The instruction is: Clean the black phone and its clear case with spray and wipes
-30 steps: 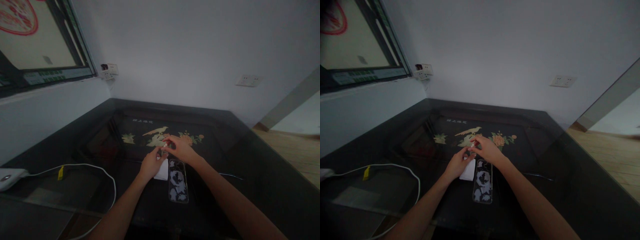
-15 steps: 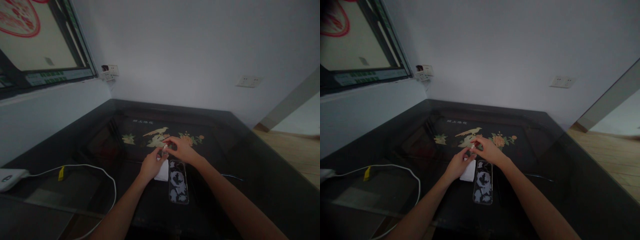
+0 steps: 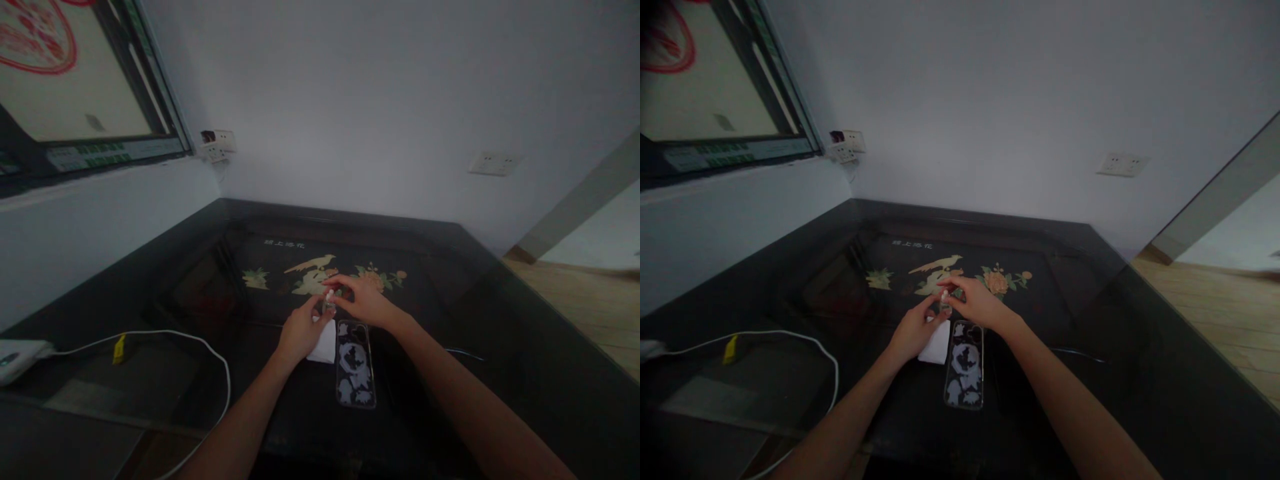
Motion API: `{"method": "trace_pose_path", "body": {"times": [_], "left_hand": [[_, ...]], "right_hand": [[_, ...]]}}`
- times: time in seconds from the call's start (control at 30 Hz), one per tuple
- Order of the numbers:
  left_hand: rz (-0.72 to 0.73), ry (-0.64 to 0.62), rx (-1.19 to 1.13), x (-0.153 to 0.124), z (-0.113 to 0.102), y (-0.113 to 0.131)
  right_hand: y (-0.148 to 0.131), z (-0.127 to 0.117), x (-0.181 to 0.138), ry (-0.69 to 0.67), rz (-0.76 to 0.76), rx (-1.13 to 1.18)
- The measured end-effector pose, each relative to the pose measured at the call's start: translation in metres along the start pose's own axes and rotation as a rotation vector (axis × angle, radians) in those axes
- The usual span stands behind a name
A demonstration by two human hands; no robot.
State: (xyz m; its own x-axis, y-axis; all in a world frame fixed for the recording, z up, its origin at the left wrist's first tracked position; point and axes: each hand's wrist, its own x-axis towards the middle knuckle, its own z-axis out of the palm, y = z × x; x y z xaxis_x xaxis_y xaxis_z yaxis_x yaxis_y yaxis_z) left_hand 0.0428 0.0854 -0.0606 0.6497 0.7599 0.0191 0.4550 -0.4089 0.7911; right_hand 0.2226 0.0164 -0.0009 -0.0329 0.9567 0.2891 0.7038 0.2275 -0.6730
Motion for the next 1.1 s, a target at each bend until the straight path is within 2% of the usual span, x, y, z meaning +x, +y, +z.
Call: {"method": "trace_pose_path", "body": {"times": [0.17,0.33,0.67,0.73,0.8,0.87,0.93,1.0,1.1], "left_hand": [[0.007,0.008,0.01,-0.001,-0.001,0.001],[0.014,-0.001,0.004,0.001,-0.001,0.0],[-0.006,-0.001,-0.034,0.0,-0.001,0.002],[-0.025,0.006,-0.09,0.001,-0.001,0.0],[-0.056,0.033,-0.153,0.0,-0.003,-0.003],[-0.088,0.069,-0.207,-0.003,-0.006,-0.005],[-0.107,0.088,-0.257,-0.01,-0.008,-0.006],[-0.107,0.091,-0.314,-0.019,-0.007,-0.001],[-0.072,0.09,-0.398,-0.031,-0.001,0.016]], "right_hand": [[0.001,0.006,0.002,0.08,0.016,-0.03],[0.003,0.004,-0.004,-0.001,-0.016,0.03],[0.005,0.004,-0.006,0.002,0.004,0.099],[0.006,0.003,-0.012,0.083,0.01,0.08],[0.005,0.002,-0.023,0.24,0.041,0.03],[0.001,0.002,-0.036,0.394,0.11,-0.01],[-0.005,0.004,-0.051,0.456,0.224,0.012],[-0.014,0.008,-0.065,0.376,0.346,0.154],[-0.025,0.014,-0.081,0.111,0.471,0.495]]}}
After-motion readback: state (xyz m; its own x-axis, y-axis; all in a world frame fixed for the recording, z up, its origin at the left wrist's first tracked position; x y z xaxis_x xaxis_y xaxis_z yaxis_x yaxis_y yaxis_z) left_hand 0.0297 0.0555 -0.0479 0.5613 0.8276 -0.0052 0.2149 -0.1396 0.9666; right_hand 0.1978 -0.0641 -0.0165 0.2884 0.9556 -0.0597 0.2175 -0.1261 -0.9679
